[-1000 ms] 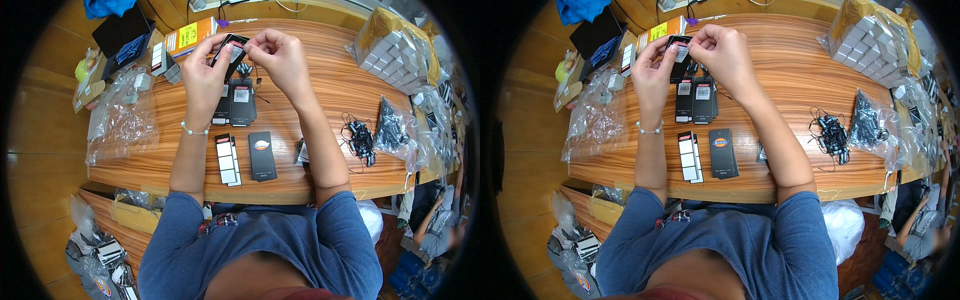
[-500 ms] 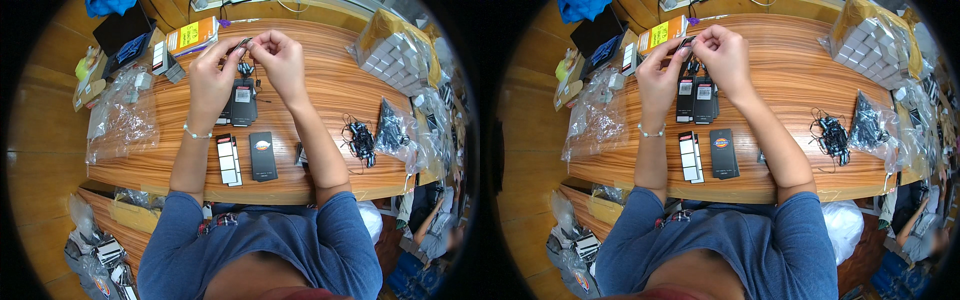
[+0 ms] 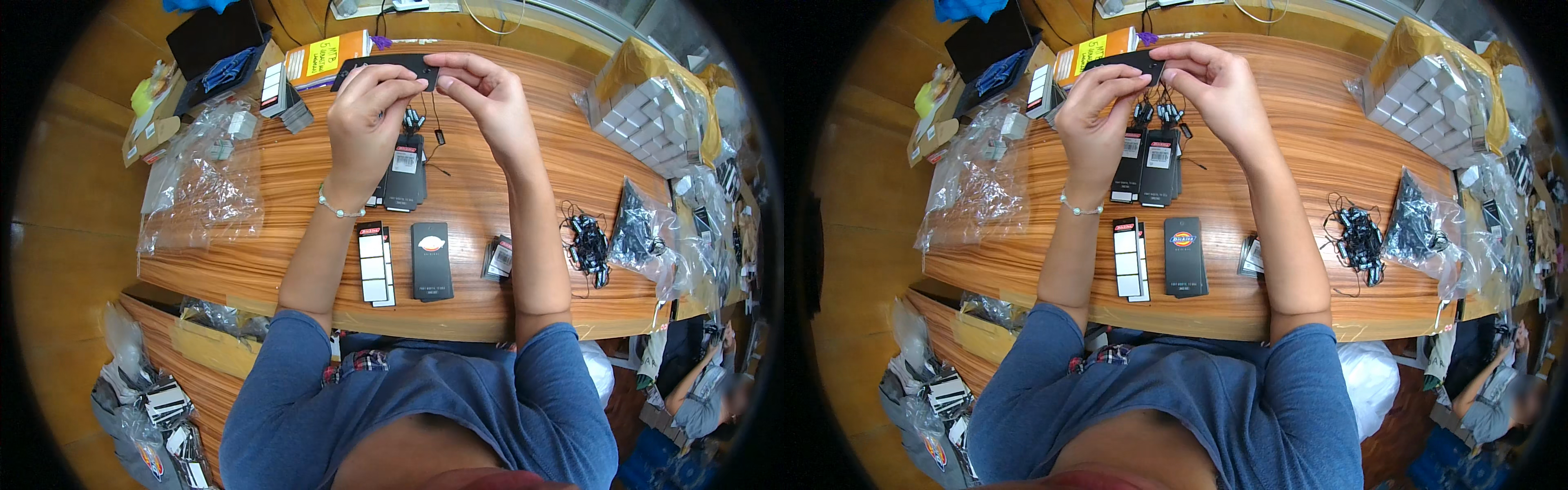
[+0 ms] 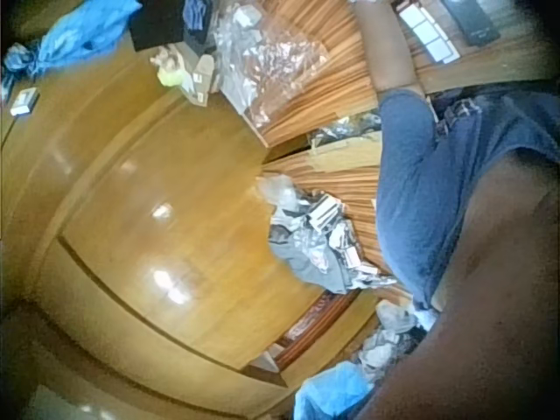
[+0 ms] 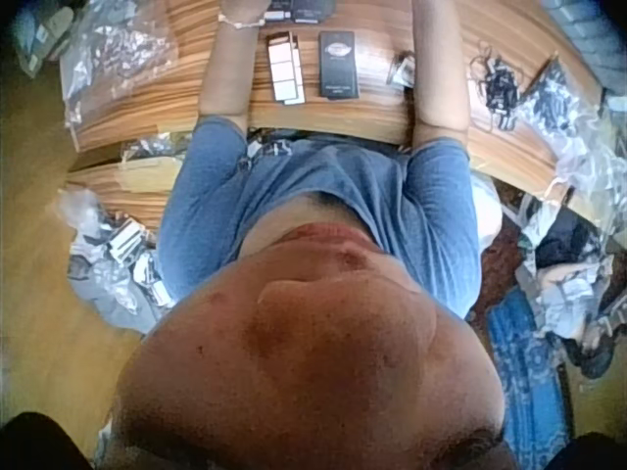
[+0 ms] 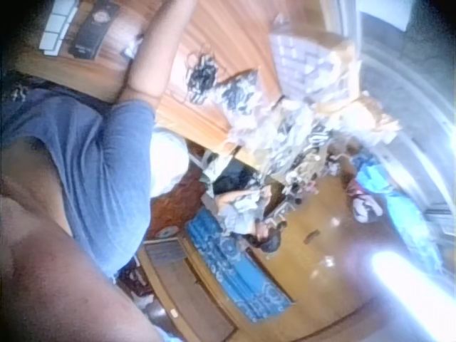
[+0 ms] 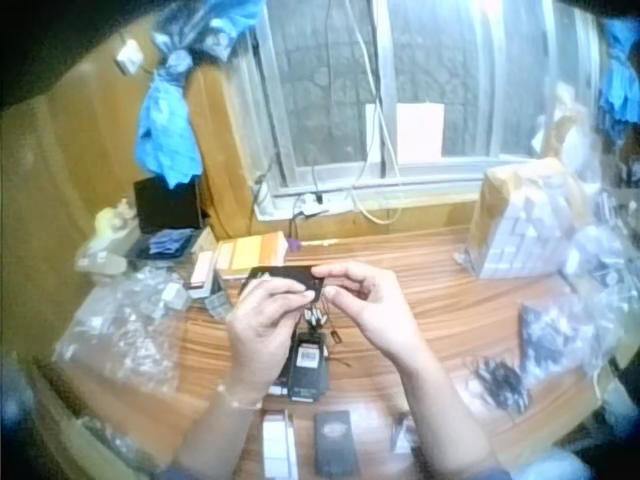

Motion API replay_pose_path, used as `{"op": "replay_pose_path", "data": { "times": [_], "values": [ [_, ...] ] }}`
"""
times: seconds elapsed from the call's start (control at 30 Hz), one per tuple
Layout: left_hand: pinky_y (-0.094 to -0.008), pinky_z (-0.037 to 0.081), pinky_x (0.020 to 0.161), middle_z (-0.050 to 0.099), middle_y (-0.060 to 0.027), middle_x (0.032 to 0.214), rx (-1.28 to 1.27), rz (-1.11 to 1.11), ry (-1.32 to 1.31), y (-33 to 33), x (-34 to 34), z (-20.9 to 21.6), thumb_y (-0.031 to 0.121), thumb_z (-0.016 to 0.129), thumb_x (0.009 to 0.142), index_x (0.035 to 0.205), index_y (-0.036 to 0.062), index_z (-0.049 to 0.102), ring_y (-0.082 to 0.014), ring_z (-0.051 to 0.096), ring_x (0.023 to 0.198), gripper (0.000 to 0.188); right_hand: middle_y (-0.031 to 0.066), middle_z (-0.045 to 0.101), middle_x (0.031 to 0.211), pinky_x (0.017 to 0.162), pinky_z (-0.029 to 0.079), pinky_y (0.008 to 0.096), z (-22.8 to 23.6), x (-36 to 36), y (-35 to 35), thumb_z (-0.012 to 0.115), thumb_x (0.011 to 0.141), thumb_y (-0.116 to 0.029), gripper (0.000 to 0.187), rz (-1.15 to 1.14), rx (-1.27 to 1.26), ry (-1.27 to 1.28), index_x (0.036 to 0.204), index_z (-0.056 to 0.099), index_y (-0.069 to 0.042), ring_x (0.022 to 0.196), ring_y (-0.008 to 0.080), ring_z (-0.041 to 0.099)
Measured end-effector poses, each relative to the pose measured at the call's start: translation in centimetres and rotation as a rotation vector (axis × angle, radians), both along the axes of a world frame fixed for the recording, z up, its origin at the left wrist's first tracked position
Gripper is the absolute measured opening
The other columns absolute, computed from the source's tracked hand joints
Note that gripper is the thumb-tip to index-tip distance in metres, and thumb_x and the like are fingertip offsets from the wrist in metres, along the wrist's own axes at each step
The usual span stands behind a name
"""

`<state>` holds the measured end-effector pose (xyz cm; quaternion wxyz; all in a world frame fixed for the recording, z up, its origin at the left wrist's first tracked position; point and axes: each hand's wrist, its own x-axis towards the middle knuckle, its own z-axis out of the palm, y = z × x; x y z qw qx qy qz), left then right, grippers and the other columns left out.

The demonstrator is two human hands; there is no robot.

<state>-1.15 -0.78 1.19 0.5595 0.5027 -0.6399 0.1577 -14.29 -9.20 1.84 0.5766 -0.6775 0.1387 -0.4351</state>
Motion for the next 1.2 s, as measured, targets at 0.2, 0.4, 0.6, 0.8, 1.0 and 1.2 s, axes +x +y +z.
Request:
{"op": "replay_pose_path", "data": {
  "times": [0.2,0.4,0.6,0.8,1.0,1.2],
  "values": [
    [-0.0329,0.043,0.076,0.061,0.0001,0.08,-0.027,0.058,-0.127,-0.1,0.3,-0.3,-0.002,0.064,0.066,0.078,0.0099,0.068,-0.0188,0.056,0.082,0.018,0.0083,0.064,0.087,0.073,0.047,0.0217,-0.4,0.3,0.0,0.056,0.083,-0.007,0.019,0.044,0.041,-0.033,0.1,0.059,0.001,0.08,0.0106,0.059],
    [-0.0379,0.041,0.082,0.063,0.0025,0.081,-0.001,0.006,-0.391,-0.5,1.7,-0.3,0.0,0.062,0.064,0.077,0.0105,0.065,-0.0174,0.056,0.082,0.017,0.0085,0.063,0.075,0.063,0.05,0.0231,-1.7,0.3,-1.2,0.058,0.083,-0.01,0.01,0.093,0.263,0.039,0.088,0.057,-0.001,0.069,0.0148,0.063],
    [-0.0341,0.042,0.078,0.063,0.0017,0.081,0.003,0.027,-0.447,-1.0,1.8,-1.1,0.002,0.061,0.065,0.076,0.0115,0.066,-0.0171,0.057,0.081,0.016,0.0072,0.062,0.074,0.06,0.048,0.0233,-2.3,0.5,-1.2,0.059,0.083,-0.014,0.014,-0.018,0.1,0.195,0.085,0.059,0.0,0.067,0.0142,0.061],
    [-0.0306,0.044,0.075,0.064,-0.0003,0.08,0.094,0.016,-0.362,-1.5,1.3,-2.0,0.004,0.061,0.069,0.077,0.0103,0.066,-0.0163,0.058,0.078,0.011,0.0033,0.058,0.074,0.061,0.042,0.0255,-4.8,2.1,-2.6,0.057,0.084,-0.016,0.016,-0.495,-0.385,0.233,0.083,0.061,-0.001,0.068,0.0119,0.054],
    [-0.0216,0.046,0.066,0.065,-0.0038,0.083,0.457,-0.243,0.222,-1.2,-0.1,-2.3,0.004,0.059,0.08,0.087,0.0022,0.06,-0.0093,0.06,0.075,0.007,0.008,0.059,0.083,0.071,0.045,0.027,-3.0,-0.3,-4.2,0.044,0.092,-0.015,0.014,-0.22,0.304,-0.29,0.094,0.051,-0.004,0.077,0.0164,0.056],
    [-0.0169,0.046,0.066,0.065,-0.006,0.083,0.622,-0.443,0.521,-1.4,-0.4,-2.5,0.006,0.057,0.085,0.097,0.0017,0.051,-0.0054,0.059,0.076,0.014,0.0085,0.05,0.076,0.072,0.047,0.0352,-3.5,-2.4,-6.6,0.038,0.094,-0.012,0.014,-0.035,0.471,-0.524,0.087,0.045,-0.003,0.072,0.019,0.051]
  ]
}}
